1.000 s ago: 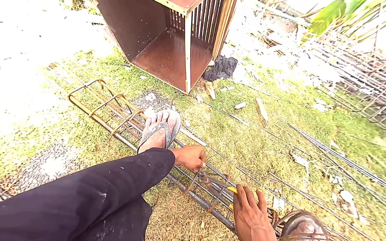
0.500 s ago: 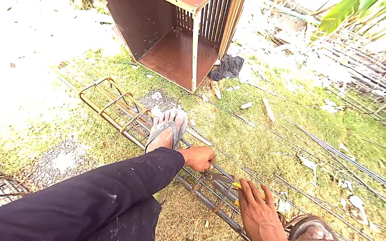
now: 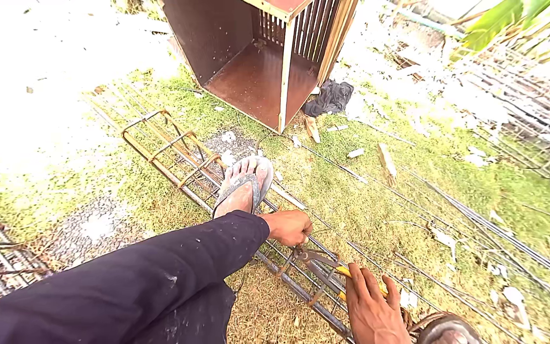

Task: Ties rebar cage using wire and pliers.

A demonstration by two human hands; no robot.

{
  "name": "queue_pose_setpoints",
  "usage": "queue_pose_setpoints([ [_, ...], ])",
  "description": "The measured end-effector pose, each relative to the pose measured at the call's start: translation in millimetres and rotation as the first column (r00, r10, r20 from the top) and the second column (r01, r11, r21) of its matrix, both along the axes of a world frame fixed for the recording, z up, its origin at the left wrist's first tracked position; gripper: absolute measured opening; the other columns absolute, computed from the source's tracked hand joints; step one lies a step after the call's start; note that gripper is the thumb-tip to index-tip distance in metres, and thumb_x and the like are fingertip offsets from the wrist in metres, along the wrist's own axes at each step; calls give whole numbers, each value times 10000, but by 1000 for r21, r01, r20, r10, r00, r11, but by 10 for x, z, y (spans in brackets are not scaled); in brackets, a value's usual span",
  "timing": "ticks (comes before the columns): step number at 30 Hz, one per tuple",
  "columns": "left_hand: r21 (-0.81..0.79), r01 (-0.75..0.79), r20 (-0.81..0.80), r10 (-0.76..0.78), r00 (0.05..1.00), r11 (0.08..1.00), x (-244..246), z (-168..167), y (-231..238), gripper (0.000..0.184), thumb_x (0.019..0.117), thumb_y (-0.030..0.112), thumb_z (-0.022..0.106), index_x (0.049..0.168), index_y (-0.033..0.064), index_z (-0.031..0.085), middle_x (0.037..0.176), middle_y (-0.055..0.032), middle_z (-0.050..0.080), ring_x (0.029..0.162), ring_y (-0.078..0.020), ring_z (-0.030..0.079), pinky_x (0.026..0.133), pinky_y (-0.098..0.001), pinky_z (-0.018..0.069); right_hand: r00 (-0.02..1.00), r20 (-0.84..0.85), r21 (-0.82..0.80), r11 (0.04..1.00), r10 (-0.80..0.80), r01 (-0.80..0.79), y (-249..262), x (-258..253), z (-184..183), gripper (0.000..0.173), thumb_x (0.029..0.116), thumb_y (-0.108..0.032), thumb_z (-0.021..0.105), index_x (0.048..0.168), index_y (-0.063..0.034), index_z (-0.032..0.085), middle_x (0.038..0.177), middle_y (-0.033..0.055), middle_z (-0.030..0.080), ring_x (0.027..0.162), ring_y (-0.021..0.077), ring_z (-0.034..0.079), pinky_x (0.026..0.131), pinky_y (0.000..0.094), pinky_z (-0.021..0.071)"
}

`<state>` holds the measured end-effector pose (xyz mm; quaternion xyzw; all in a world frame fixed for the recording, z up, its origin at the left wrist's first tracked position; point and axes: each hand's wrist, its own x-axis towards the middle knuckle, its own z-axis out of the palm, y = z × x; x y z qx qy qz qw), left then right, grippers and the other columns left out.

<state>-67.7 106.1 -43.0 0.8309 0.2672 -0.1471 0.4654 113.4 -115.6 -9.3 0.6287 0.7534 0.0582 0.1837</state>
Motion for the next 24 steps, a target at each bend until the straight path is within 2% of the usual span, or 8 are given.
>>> queue_pose_setpoints([
  [7, 31, 35, 12, -36, 999, 999, 6, 44, -23, 202, 1050, 179, 541, 990, 46, 682, 802, -82, 625, 735, -215, 601, 690, -428, 495, 998, -39, 6, 999, -48, 48, -111, -13, -72, 320, 958, -25, 566, 1244, -10, 708, 1482, 173, 573, 1333, 371, 583, 1079, 666, 395],
  [10, 51, 49, 2, -49, 999, 997, 17, 62, -30, 201, 1055, 187, 537, 993, 51, 671, 796, -79, 613, 739, -221, 598, 689, -427, 493, 999, -9, 20, 999, -31, 31, -104, -13, -63, 310, 954, -29, 566, 1221, -25, 724, 1454, 155, 599, 1290, 349, 615, 1051, 631, 434],
  [14, 39, 25, 15, -25, 1000, 999, 18, 31, -32, 199, 1050, 187, 544, 971, 54, 668, 779, -73, 606, 710, -204, 591, 663, -409, 491, 1000, 29, 35, 999, -7, 6, -81, -41, -39, 285, 947, -39, 575, 1176, -38, 745, 1403, 150, 634, 1205, 326, 658, 958, 547, 499],
  [18, 53, 26, 27, -28, 999, 998, 19, 13, -33, 195, 1044, 187, 551, 953, 57, 665, 770, -65, 605, 713, -202, 593, 665, -408, 492, 1000, -13, 5, 1000, 3, -3, -72, -38, -23, 260, 921, -40, 606, 1155, -17, 718, 1266, 225, 660, 1042, 380, 698, 796, 496, 569],
  [19, 57, 26, 26, -28, 999, 998, 21, 15, -36, 194, 1044, 187, 551, 957, 57, 666, 771, -65, 606, 716, -203, 595, 664, -409, 491, 999, -34, -31, 999, -14, 13, -59, -47, -1, 291, 913, -39, 624, 1195, -25, 691, 1224, 254, 662, 1004, 406, 703, 777, 502, 573],
  [22, 68, 23, 16, -24, 1000, 997, 32, 27, -53, 193, 1047, 197, 549, 988, 60, 672, 792, -67, 618, 738, -206, 606, 685, -416, 498, 992, -55, -128, 986, -116, 108, 21, -76, 74, 572, 928, -34, 628, 1487, -45, 512, 1045, 272, 690, 897, 444, 714, 761, 525, 579],
  [23, 71, 22, 14, -23, 1000, 997, 34, 35, -56, 193, 1048, 201, 549, 1000, 62, 674, 808, -70, 626, 760, -213, 614, 705, -426, 503, 988, -43, -123, 982, -149, 142, 71, -70, 83, 627, 932, -39, 627, 1536, -33, 459, 970, 259, 691, 851, 438, 713, 739, 522, 576],
  [24, 72, 19, 16, -21, 1000, 997, 33, 39, -61, 192, 1049, 199, 546, 1003, 61, 673, 822, -75, 629, 779, -222, 616, 718, -438, 503, 983, -27, -122, 976, -183, 178, 135, -65, 103, 583, 941, -47, 623, 1504, 6, 481, 941, 259, 692, 837, 442, 712, 725, 526, 575],
])
